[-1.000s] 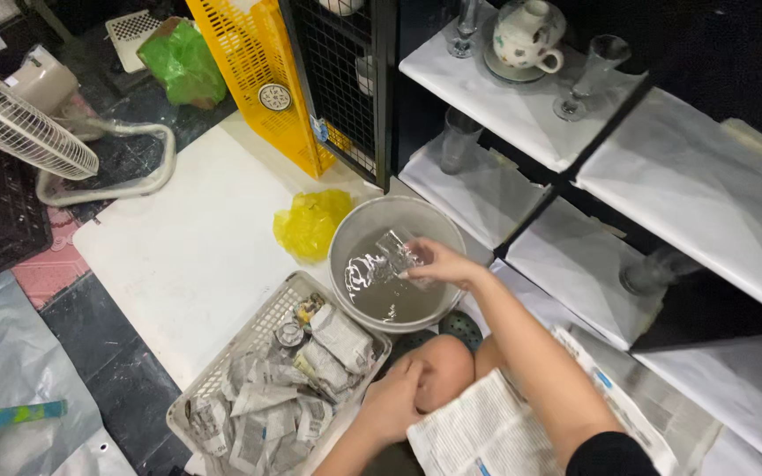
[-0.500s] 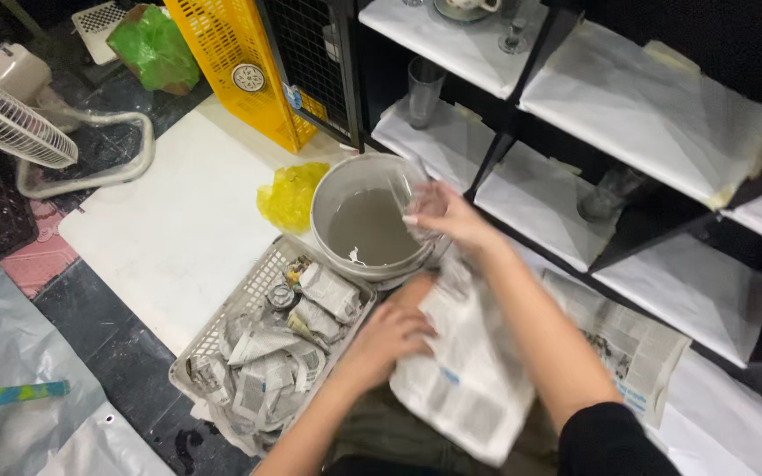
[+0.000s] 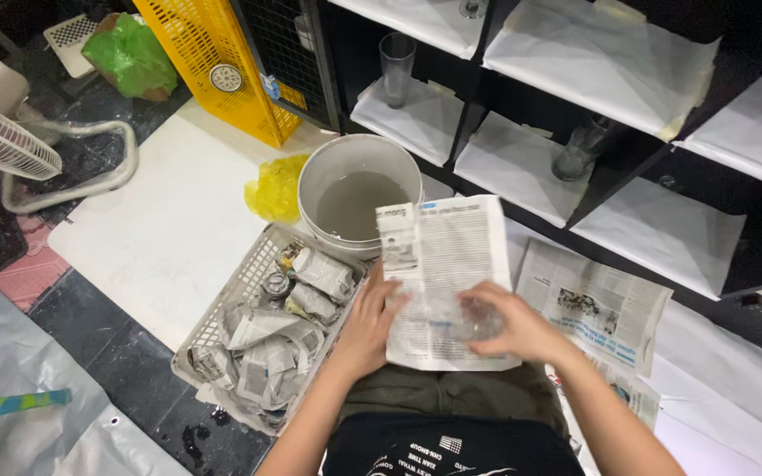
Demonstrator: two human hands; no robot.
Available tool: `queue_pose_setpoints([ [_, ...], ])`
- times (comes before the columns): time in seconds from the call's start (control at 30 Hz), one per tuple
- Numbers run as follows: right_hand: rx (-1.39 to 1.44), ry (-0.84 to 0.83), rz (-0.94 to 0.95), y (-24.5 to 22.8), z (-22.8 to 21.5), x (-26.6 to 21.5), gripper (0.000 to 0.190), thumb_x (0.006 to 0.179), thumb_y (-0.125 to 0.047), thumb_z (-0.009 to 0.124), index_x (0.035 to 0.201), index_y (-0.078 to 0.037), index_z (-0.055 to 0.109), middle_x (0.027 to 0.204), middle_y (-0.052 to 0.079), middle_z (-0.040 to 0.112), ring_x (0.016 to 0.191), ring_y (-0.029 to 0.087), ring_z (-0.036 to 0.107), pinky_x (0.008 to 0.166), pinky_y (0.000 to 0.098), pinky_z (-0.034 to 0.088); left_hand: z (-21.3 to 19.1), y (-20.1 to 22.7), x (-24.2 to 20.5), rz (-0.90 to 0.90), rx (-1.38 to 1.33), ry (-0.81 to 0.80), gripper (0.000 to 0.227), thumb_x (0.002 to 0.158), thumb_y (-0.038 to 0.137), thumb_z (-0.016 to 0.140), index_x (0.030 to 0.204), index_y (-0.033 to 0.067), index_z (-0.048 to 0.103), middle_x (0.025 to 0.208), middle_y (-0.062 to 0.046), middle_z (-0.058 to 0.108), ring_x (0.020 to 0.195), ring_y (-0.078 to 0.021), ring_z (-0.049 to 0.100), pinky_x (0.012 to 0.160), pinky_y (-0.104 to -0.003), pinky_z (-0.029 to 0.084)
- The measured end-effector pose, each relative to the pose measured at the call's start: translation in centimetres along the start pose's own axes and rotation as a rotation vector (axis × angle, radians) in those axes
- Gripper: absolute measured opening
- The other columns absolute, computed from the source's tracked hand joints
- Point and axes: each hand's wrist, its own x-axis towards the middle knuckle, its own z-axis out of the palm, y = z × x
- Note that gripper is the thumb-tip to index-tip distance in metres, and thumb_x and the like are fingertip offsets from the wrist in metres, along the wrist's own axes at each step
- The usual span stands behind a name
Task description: The person sits on the floor and wraps various dishes, including plates, cups, and glasses, with newspaper. The person takes each item from a nearby shelf, wraps it in newspaper, and places the wrapped item into a plastic basket.
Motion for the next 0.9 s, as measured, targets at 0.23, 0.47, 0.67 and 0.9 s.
queue_pose_setpoints([
  [0.23, -0.14, 0.04, -0.053, -0.8, 1.8, -1.3, 0.073, 0.064, -0.02, 0.088, 0.13, -0.007, 0.057, 0.128, 0.011, 0.066, 0.121, 0.026, 0.065, 0.103, 0.0374, 0.051, 3.3, 0.8, -3.3, 0.21, 0.11, 0.095, 0.073, 0.076, 0.006, 0.076, 0.141, 0.0204, 0.045, 0.144, -0.013, 0.047, 0.145, -0.032, 0.044, 0.127, -0.067, 0.021],
  [0.47, -0.42, 0.038, -0.336, -1.6, 2.0, 1.2, 0.068, 0.065, -0.016, 0.085, 0.129, -0.008, 0.062, 0.13, 0.013, 0.063, 0.123, 0.033, 0.059, 0.103, 0.0427, 0.048, 2.0, 2.7, -3.0, 0.181, 0.242, 0.037, 0.061, 0.071, 0.022, 0.084, 0.127, 0.018, 0.061, 0.143, -0.009, 0.052, 0.139, -0.0301, 0.045, 0.118, -0.067, 0.025],
  [0.67, -0.538, -0.047, -0.265, -1.4, 2.0, 2.9, 0.082, 0.058, -0.014, 0.088, 0.137, -0.017, 0.063, 0.142, 0.016, 0.055, 0.128, 0.035, 0.05, 0.107, 0.043, 0.042, 1.2, 3.9, -2.5, 0.035, 0.195, -0.017, 0.044, 0.066, 0.026, 0.084, 0.102, 0.0097, 0.065, 0.138, -0.012, 0.056, 0.135, -0.034, 0.047, 0.113, -0.066, 0.026],
  [0.9, -0.349, -0.13, -0.312, 0.7, 0.5, 3.4, 0.081, 0.079, -0.04, 0.086, 0.142, -0.003, 0.051, 0.143, 0.018, 0.052, 0.135, 0.034, 0.05, 0.112, 0.0449, 0.042, 0.7, 1.2, 0.0, -0.202, -0.036, 0.012, 0.033, 0.084, 0.031, 0.081, 0.104, 0.0106, 0.062, 0.128, -0.005, 0.07, 0.117, -0.0328, 0.065, 0.101, -0.046, 0.049],
])
